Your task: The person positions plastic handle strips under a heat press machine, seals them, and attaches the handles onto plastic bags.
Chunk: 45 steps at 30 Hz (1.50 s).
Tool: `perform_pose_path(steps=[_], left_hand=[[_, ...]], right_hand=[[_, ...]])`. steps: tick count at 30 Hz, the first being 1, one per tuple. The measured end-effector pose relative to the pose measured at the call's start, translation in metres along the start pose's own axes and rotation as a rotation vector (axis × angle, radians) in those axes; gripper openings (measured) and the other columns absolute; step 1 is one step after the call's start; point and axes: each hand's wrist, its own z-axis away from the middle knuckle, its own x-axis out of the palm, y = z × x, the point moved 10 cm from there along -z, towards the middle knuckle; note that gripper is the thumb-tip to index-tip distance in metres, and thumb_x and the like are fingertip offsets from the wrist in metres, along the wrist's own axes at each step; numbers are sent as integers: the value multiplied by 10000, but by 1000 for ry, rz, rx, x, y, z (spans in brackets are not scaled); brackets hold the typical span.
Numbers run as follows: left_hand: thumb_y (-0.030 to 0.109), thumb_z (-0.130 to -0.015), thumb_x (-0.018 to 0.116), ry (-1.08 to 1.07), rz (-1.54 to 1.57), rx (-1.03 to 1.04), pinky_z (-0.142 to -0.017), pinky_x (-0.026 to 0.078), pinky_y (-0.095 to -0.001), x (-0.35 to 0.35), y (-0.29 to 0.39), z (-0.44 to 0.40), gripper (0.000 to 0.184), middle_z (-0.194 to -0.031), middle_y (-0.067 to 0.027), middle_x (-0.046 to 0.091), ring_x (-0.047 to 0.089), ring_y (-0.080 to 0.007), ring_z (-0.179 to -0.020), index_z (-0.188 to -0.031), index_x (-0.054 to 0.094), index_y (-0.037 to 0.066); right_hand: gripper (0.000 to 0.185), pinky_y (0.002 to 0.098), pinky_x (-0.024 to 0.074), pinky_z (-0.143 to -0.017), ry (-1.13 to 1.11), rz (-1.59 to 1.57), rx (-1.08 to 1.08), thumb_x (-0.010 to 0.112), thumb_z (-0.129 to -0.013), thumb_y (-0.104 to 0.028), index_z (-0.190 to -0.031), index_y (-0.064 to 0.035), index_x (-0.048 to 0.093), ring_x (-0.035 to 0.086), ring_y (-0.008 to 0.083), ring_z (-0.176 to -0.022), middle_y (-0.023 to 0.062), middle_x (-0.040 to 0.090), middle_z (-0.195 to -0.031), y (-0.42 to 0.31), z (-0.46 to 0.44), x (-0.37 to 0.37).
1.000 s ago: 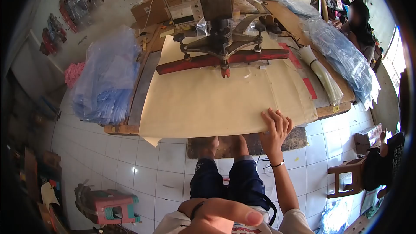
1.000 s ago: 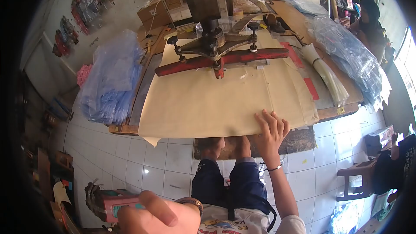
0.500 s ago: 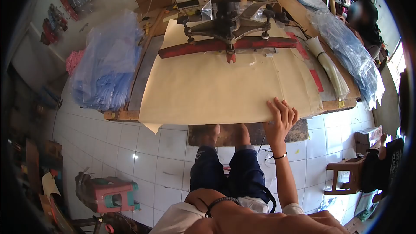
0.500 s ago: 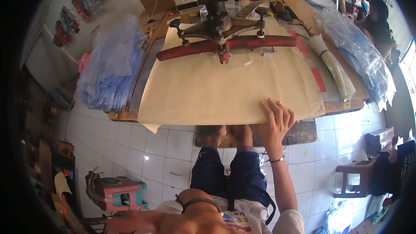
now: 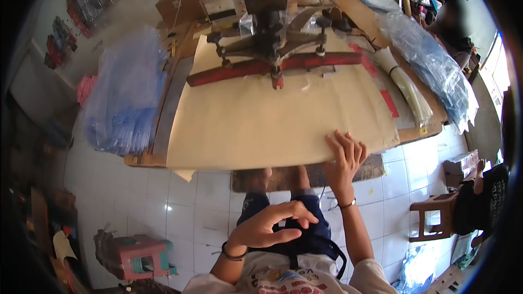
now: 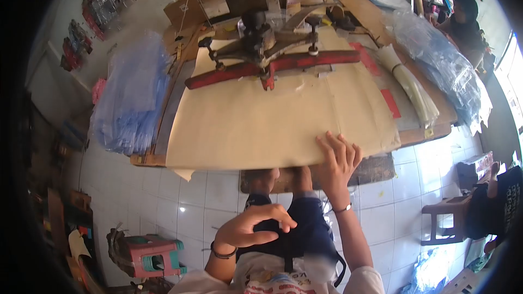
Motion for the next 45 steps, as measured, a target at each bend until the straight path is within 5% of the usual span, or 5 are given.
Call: perform_pose_path(steps=[5,9,22,30,45], left_hand=[[602,-891,664,-210,-817,-1307,-1094,381,-626,-50,-260,150,872,-1466,-324,466,439,-475,-1388,-1538,382,91],[663,-708,794,226,-817,-1405,-1062,405,-652,-84,-378,200,1338,-1410,-482,381,437,-579,-1333,-1630,-40,170],[612,-727,784,670,-578,-1194,-959,528,-515,-159,-414,158,1289,-1283,-357,603,627,-491,-1147,-1598,55,3],[621,-742,763,719,-619,-1149,-967,526,-510,-169,-413,146,839,-1256,-240,668,627,-436,-1178,-1362,568,91],[651,-732,757,770,-575,-1216,-963,526,-529,-171,-413,154,1009,-1265,-310,629,623,-457,-1171,-1419,442,-18]], right_hand=[[453,471,303,-1121,23,-18,24,727,-658,-46,-1094,-169,733,581,254,-1213,21,686,-1224,-1,-1,0],[476,467,301,-1115,6,47,9,783,-639,-147,-1110,-204,738,569,231,-1196,-7,673,-1243,1,4,4],[406,478,291,-1117,43,70,16,788,-659,-110,-1053,-195,739,570,249,-1189,8,679,-1203,2,6,7],[381,484,290,-1105,68,115,-25,811,-679,-87,-1030,-200,717,574,243,-1160,2,675,-1171,4,11,11],[369,474,295,-1097,85,104,-35,807,-688,-135,-1043,-206,732,554,230,-1185,-8,669,-1200,6,15,12]])
